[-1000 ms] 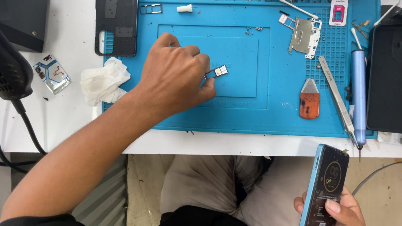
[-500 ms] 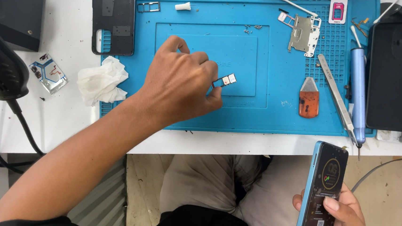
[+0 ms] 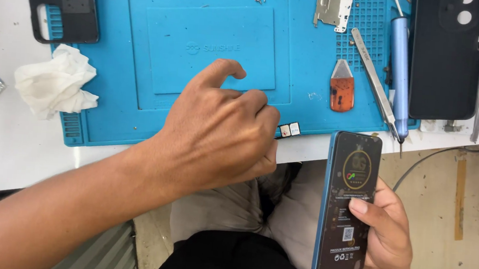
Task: Replacing a mobile phone screen by applying adhesive and attaching the new display panel
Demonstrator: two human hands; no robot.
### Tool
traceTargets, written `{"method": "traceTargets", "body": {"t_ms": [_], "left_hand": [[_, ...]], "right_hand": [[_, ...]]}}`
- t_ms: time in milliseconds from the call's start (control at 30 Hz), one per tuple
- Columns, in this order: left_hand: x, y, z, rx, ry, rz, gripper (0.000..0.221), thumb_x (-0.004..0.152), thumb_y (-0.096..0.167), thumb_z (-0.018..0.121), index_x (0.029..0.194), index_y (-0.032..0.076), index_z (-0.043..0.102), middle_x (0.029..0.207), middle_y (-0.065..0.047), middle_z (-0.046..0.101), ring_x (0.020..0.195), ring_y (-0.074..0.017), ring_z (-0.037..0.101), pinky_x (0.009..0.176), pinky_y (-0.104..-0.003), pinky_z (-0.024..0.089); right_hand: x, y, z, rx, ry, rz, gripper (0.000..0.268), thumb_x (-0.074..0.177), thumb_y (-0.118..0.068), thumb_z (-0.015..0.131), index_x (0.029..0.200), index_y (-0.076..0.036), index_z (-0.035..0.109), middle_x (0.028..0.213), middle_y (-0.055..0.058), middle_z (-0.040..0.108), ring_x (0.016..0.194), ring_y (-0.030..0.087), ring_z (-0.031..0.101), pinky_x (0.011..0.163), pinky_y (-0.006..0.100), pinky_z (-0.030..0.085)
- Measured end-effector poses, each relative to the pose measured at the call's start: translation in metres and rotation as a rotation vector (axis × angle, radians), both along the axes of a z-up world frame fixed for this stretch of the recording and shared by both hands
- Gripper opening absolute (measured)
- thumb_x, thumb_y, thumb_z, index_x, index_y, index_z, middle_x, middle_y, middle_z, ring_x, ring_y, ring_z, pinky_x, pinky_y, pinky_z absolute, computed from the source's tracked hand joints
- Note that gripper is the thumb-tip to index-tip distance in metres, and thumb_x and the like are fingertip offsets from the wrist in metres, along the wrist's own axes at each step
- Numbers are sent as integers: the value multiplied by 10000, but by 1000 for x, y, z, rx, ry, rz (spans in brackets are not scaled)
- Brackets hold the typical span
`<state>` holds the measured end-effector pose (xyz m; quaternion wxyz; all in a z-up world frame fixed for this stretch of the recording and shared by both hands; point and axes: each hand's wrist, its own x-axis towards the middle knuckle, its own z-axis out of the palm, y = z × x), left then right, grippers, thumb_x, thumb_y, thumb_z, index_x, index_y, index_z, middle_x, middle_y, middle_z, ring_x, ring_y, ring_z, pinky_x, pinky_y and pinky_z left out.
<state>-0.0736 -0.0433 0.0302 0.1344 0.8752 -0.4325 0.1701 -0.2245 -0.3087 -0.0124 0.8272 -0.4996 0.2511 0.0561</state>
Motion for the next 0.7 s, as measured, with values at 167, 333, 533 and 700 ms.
{"method": "traceTargets", "body": {"t_ms": [167, 333, 533, 700], "left_hand": [[-10, -10, 4, -5, 44, -43, 212, 764, 195, 612, 579, 163, 512, 530, -33, 510, 375, -260, 491, 957, -461, 527], [-15, -17, 2, -23, 77, -63, 244, 823, 111, 553, 587, 163, 525, 526, -54, 548, 335, -268, 469, 916, -476, 510], [-17, -19, -1, -57, 90, -61, 247, 774, 43, 600, 568, 175, 565, 507, -70, 596, 339, -290, 476, 879, -470, 497], [-18, -17, -2, -75, 80, -57, 304, 724, 7, 619, 518, 202, 510, 446, -32, 511, 323, -238, 380, 861, -455, 494]], "right_hand": [[6, 3, 9, 15, 7, 60, 518, 824, -101, 712, 1286, 99, 584, 962, 175, 742, 728, 239, 730, 600, 311, 595], [0, -9, 3, -6, 18, 179, 447, 871, -160, 692, 1212, 93, 553, 775, 241, 697, 561, 296, 700, 421, 336, 562], [2, -1, 5, 7, 0, 164, 456, 868, -147, 706, 1220, 95, 548, 791, 198, 663, 565, 304, 663, 440, 346, 531], [3, 7, 7, -10, 6, 145, 489, 854, -128, 701, 1263, 96, 555, 820, 200, 687, 605, 274, 685, 487, 334, 569]]}}
